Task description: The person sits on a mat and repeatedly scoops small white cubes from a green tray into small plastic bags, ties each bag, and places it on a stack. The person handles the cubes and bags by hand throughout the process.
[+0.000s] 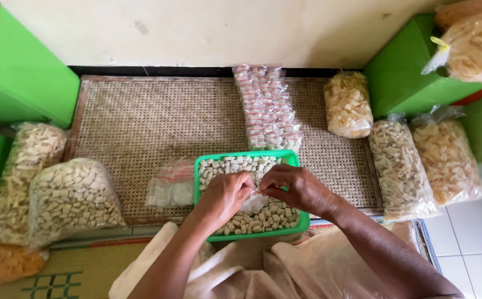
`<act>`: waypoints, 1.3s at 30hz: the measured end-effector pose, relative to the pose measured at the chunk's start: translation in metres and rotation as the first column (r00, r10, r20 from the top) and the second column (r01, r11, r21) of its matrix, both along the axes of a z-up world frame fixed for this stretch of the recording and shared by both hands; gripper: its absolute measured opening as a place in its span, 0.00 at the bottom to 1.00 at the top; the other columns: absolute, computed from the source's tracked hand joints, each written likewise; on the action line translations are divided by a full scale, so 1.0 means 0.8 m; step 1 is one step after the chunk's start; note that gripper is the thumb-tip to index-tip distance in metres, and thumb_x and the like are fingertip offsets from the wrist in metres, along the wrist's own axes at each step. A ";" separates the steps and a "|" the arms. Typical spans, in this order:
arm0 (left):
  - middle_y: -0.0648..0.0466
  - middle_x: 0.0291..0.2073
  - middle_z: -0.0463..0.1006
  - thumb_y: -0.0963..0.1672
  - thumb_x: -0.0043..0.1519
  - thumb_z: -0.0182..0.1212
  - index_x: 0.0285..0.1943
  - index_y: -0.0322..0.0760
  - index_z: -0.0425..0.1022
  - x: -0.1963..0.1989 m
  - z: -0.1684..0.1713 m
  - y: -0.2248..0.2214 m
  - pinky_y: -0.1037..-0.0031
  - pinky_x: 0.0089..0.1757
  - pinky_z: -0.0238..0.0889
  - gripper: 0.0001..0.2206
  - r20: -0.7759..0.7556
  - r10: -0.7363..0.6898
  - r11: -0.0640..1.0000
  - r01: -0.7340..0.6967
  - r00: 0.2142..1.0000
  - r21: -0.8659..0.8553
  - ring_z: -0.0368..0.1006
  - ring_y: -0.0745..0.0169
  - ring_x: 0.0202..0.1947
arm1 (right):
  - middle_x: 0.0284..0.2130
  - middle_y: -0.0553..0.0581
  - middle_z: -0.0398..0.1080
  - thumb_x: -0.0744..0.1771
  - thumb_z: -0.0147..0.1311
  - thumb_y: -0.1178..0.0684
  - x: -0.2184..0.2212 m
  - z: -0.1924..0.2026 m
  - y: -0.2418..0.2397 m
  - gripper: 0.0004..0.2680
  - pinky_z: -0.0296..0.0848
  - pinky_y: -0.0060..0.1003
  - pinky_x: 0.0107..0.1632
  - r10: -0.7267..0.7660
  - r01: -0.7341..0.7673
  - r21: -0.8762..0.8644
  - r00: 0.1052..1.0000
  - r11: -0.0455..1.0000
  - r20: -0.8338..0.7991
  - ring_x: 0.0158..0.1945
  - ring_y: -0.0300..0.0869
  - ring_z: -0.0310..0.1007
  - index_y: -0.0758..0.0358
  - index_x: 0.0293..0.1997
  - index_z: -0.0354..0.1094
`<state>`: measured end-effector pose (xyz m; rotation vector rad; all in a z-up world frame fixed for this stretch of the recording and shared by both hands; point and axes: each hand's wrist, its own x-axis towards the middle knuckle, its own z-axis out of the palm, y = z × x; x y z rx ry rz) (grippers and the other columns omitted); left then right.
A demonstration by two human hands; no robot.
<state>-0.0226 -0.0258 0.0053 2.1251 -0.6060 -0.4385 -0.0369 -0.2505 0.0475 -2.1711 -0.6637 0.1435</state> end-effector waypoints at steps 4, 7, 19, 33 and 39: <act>0.42 0.30 0.83 0.38 0.62 0.61 0.41 0.35 0.78 -0.005 0.014 -0.005 0.64 0.33 0.75 0.02 -0.018 -0.010 1.000 0.011 1.000 0.008 0.83 0.44 0.33 | 0.33 0.60 0.78 0.65 0.61 0.61 0.006 0.002 -0.017 0.03 0.81 0.41 0.40 -0.017 0.018 0.015 1.000 1.000 -0.022 0.35 0.49 0.81 0.61 0.39 0.77; 0.42 0.40 0.83 0.40 0.64 0.61 0.56 0.38 0.76 -0.008 0.017 -0.009 0.62 0.42 0.80 0.11 -0.055 0.034 0.999 -0.034 0.998 -0.001 0.83 0.45 0.43 | 0.33 0.62 0.78 0.64 0.59 0.64 0.036 -0.011 -0.059 0.04 0.81 0.42 0.40 -0.055 0.055 0.001 0.998 0.998 0.011 0.35 0.50 0.82 0.63 0.38 0.77; 0.57 0.43 0.80 0.42 0.64 0.58 0.56 0.46 0.76 -0.017 0.045 0.004 0.68 0.37 0.71 0.11 0.023 0.117 0.993 -0.118 0.993 0.015 0.81 0.60 0.34 | 0.38 0.59 0.75 0.69 0.59 0.56 0.184 -0.300 -0.293 0.04 0.75 0.41 0.38 -0.328 0.430 -0.280 0.880 0.859 0.344 0.37 0.47 0.75 0.63 0.44 0.71; 0.57 0.43 0.81 0.47 0.66 0.55 0.54 0.49 0.78 -0.008 0.020 0.004 0.66 0.35 0.72 0.10 -0.054 0.119 0.988 -0.113 0.991 0.100 0.80 0.58 0.33 | 0.42 0.59 0.77 0.67 0.58 0.63 0.193 -0.439 -0.272 0.04 0.78 0.43 0.38 -0.258 0.319 -0.281 0.937 0.905 0.236 0.40 0.49 0.77 0.61 0.43 0.73; 0.56 0.41 0.79 0.51 0.69 0.48 0.54 0.46 0.77 -0.019 0.011 -0.005 0.67 0.33 0.70 0.15 -0.064 0.063 0.997 -0.060 0.996 0.047 0.80 0.58 0.36 | 0.44 0.59 0.77 0.66 0.60 0.63 0.197 -0.468 -0.277 0.06 0.80 0.44 0.38 -0.269 0.336 -0.263 0.927 0.904 0.260 0.41 0.50 0.79 0.58 0.44 0.73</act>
